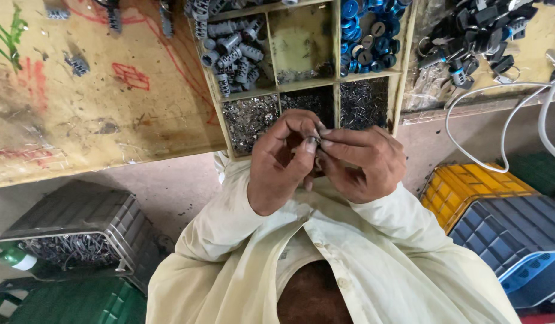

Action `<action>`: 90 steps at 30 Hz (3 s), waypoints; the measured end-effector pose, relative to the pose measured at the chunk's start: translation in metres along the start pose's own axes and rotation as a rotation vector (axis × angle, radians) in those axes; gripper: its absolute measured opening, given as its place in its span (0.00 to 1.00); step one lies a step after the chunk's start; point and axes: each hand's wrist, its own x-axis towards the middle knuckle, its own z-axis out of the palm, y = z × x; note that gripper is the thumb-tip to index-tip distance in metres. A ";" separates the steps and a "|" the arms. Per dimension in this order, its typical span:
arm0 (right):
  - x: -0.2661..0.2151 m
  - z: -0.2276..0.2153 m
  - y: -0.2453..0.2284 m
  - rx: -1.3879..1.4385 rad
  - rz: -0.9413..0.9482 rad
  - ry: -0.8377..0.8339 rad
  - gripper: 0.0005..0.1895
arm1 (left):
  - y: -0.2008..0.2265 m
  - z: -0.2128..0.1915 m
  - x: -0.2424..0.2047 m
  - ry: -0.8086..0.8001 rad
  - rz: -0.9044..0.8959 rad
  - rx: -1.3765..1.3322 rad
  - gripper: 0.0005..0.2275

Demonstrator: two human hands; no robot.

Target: The person assembles small lock components by hand, inserting pins and attaching blue plastic caps to metal cylinders. The person repeatedly picks parts from a compartmentalized tray and assembles them one at a time.

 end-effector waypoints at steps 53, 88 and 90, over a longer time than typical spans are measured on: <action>0.032 -0.008 -0.003 0.162 0.030 -0.194 0.15 | 0.037 -0.025 -0.012 -0.012 -0.041 0.297 0.10; 0.082 -0.048 0.026 -0.584 0.036 -0.159 0.07 | 0.024 -0.011 -0.008 -0.002 0.309 0.670 0.13; 0.073 -0.051 0.014 -0.448 0.085 -0.096 0.06 | 0.023 -0.010 -0.004 -0.056 0.250 0.552 0.15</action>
